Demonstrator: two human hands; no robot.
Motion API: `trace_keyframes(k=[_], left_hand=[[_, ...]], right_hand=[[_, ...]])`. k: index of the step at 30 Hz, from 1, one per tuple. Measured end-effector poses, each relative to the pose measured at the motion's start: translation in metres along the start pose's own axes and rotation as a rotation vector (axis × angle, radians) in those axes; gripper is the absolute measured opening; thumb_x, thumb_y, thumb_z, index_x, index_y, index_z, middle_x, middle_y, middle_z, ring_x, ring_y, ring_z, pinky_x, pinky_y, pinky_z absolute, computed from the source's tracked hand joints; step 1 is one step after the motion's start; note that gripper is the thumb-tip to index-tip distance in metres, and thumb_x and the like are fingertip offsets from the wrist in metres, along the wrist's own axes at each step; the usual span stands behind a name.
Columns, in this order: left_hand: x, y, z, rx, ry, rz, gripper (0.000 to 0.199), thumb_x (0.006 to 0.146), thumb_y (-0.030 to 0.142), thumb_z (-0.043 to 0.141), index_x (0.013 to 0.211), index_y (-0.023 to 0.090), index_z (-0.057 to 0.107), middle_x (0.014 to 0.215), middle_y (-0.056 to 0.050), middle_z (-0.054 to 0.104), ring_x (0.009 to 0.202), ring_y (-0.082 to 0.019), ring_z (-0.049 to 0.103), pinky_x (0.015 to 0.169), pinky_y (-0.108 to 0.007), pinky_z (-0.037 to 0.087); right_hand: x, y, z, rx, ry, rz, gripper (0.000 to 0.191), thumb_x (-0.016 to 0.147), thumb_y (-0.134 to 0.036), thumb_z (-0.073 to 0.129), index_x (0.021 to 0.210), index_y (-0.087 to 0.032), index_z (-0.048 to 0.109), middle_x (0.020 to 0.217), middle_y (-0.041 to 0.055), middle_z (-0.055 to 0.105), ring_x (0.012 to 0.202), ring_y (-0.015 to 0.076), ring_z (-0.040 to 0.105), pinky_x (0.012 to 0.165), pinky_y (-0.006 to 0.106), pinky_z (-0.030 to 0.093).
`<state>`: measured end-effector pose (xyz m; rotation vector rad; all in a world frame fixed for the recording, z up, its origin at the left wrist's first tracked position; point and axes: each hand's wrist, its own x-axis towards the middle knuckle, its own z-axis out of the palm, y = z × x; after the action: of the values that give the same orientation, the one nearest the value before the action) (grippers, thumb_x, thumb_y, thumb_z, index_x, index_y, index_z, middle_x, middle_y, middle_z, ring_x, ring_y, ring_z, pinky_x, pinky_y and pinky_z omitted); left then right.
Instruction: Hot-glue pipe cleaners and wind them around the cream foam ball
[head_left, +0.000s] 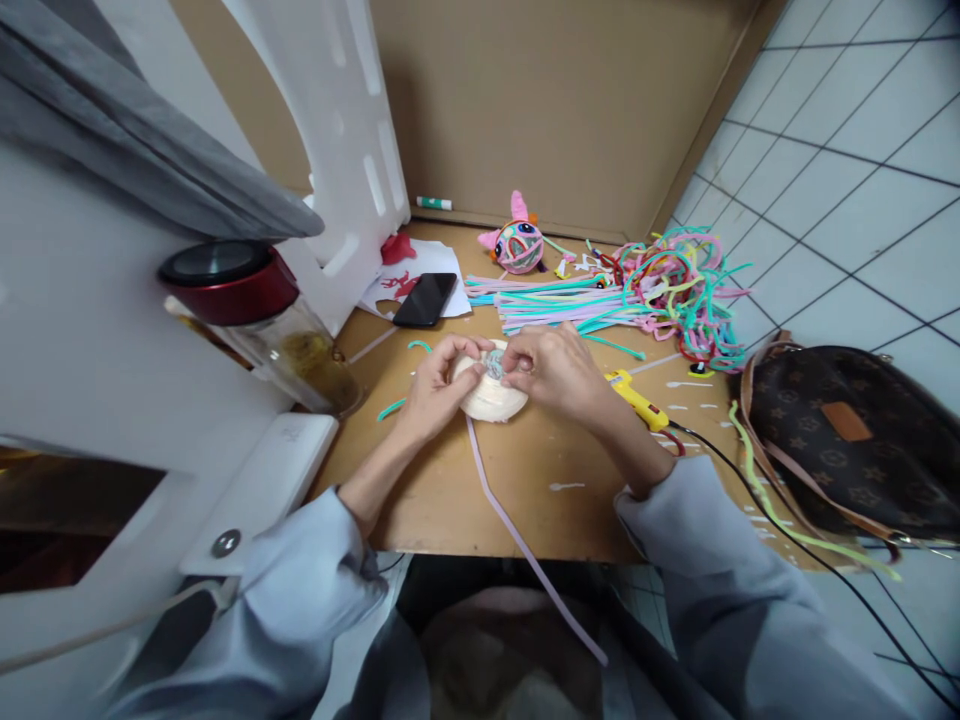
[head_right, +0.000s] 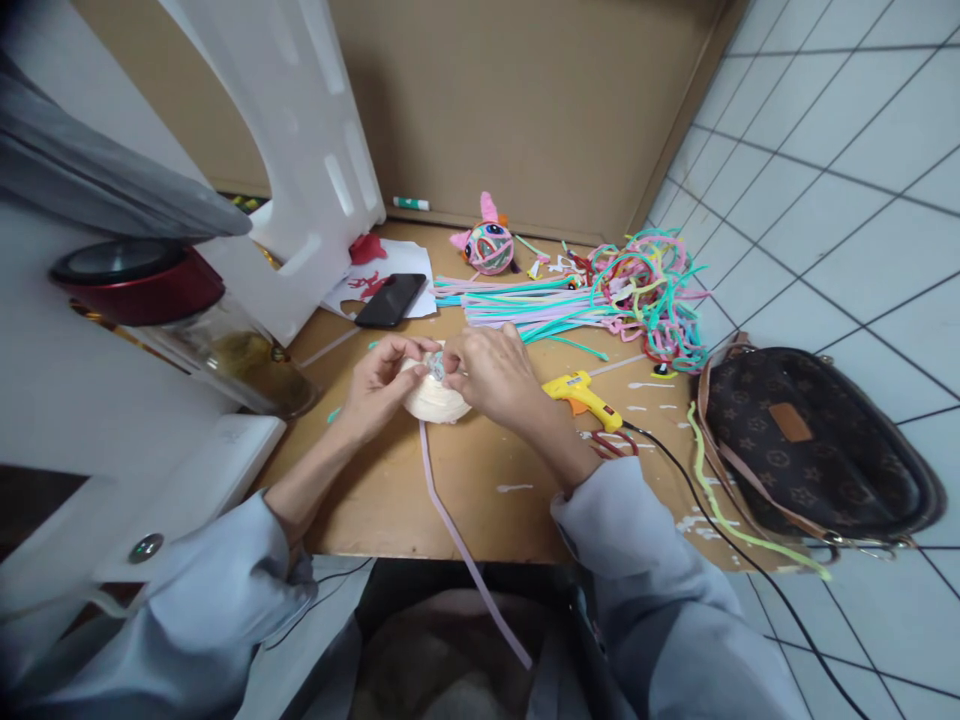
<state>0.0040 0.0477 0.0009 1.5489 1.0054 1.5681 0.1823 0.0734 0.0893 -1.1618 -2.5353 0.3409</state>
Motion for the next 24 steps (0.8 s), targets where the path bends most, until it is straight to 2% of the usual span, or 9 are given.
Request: trace_keyframes(k=[7, 11, 15, 24], left_hand=[[-0.004, 0.005, -0.001, 0.019, -0.035, -0.046, 0.021, 0.088, 0.039, 0.065, 0.096, 0.020, 0.060, 0.123, -0.010, 0.071, 0.113, -0.024, 0.065, 0.091, -0.033, 0.050], [-0.003, 0.007, -0.004, 0.035, -0.102, -0.039, 0.029, 0.082, 0.037, 0.070, 0.102, 0.020, 0.058, 0.128, -0.012, 0.069, 0.117, -0.026, 0.065, 0.097, -0.038, 0.049], [-0.001, 0.006, -0.005, 0.043, -0.172, -0.024, 0.041, 0.075, 0.034, 0.076, 0.107, 0.020, 0.054, 0.136, -0.015, 0.065, 0.125, -0.029, 0.062, 0.105, -0.042, 0.047], [0.002, -0.002, -0.008, -0.040, -0.148, -0.090, 0.048, 0.070, 0.037, 0.080, 0.107, 0.021, 0.054, 0.138, -0.013, 0.063, 0.122, -0.027, 0.063, 0.102, -0.039, 0.050]], right_hand=[[0.005, -0.003, -0.005, -0.036, -0.046, 0.049, 0.005, 0.079, -0.015, 0.078, 0.080, -0.018, 0.074, 0.085, 0.0029, 0.070, 0.081, 0.0171, 0.058, 0.077, 0.031, 0.025], [0.006, -0.003, -0.008, -0.045, -0.055, 0.058, 0.003, 0.080, -0.016, 0.078, 0.082, -0.018, 0.076, 0.084, 0.0038, 0.070, 0.080, 0.0173, 0.058, 0.075, 0.031, 0.026], [0.005, -0.002, -0.008, -0.025, -0.044, 0.025, 0.006, 0.079, -0.013, 0.076, 0.082, -0.018, 0.076, 0.083, 0.0031, 0.069, 0.080, 0.0169, 0.057, 0.076, 0.031, 0.026], [0.002, 0.002, 0.005, 0.036, 0.016, -0.115, 0.017, 0.085, -0.007, 0.066, 0.085, -0.020, 0.077, 0.088, 0.0039, 0.066, 0.095, 0.0213, 0.058, 0.086, 0.035, 0.024]])
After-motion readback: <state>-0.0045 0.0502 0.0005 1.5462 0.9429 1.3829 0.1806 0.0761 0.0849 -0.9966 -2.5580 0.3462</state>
